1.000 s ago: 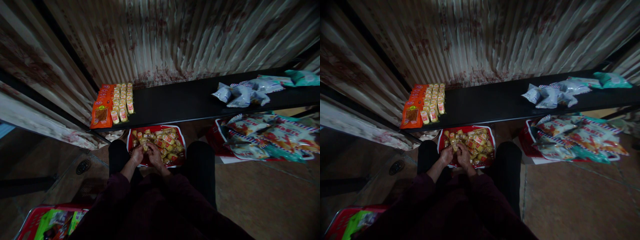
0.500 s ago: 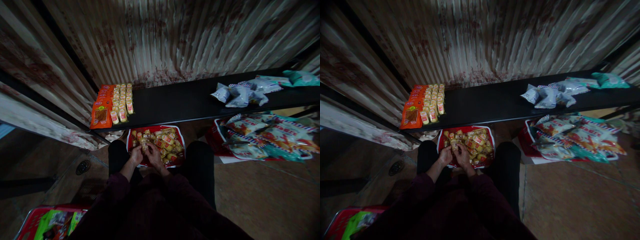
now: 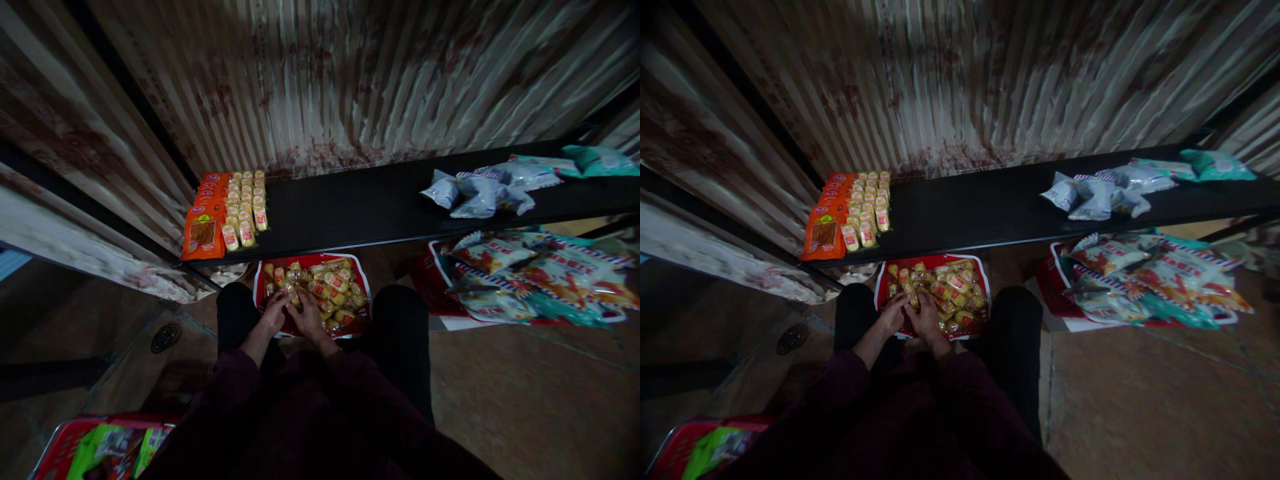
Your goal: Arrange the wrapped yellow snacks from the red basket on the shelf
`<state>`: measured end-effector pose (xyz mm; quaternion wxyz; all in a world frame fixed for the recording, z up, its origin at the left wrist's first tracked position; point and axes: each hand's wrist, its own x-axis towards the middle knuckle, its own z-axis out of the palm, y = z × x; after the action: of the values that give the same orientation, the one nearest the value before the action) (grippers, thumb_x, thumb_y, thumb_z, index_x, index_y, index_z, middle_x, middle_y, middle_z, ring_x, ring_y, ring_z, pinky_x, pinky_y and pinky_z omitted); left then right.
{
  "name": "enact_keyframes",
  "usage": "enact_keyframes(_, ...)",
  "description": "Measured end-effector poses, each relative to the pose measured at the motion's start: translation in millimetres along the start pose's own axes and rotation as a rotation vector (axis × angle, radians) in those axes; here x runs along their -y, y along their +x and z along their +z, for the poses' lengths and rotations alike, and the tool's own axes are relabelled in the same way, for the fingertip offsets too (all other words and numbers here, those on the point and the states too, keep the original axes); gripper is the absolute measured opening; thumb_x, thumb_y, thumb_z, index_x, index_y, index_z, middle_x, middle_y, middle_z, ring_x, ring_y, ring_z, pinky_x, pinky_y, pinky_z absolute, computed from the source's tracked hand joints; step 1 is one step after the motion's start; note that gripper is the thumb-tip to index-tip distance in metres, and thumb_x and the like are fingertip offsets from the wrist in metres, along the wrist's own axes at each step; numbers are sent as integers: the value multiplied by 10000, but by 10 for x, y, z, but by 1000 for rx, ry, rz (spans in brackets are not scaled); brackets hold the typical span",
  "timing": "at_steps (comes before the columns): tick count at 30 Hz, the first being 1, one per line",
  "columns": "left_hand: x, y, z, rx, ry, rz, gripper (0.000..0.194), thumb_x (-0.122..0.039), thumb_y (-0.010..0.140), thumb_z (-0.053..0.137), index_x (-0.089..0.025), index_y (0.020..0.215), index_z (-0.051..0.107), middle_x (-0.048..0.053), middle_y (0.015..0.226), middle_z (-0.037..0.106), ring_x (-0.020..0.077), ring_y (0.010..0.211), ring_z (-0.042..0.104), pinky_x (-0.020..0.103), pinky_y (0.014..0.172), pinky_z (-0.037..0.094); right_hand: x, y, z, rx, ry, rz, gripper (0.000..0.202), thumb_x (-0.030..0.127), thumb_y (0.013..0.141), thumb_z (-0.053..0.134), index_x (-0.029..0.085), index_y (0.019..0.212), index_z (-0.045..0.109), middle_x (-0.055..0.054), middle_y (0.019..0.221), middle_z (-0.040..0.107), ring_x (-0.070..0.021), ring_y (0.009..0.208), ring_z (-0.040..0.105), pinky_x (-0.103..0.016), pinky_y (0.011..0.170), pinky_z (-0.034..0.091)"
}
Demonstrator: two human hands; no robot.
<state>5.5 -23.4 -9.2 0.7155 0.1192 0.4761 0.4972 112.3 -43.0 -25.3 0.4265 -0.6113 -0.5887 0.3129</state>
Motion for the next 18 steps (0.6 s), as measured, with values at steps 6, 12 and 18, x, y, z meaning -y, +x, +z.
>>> enact_keyframes(6, 4, -28, 30, 27, 40, 27, 292, -234, 509, 825, -168, 692, 607, -4, 745, 641, 109, 757, 580, 245, 804, 406, -41, -8, -4, -31, 18, 32, 279, 357, 778, 536, 191, 963, 662, -112, 967, 629, -253, 921, 570, -429, 875, 465)
enact_keyframes(12, -2, -24, 3, 76, 4, -22, 281, -207, 534, 806, -163, 701, 585, -1, 706, 631, 108, 682, 577, 252, 699, 432, -120, 20, 38, -109, 92, 103, 379, 393, 753, 543, 173, 1045, 644, -116, 1026, 653, -265, 967, 585, -444, 910, 450)
enact_keyframes(18, 20, -1, -21, 113, 22, -22, 313, -182, 520, 799, -159, 742, 580, 22, 739, 649, 134, 726, 594, 285, 723, 443, -111, 31, 7, -69, 154, 202, 428, 400, 778, 491, 171, 1117, 618, -110, 1091, 661, -267, 999, 604, -440, 925, 458)
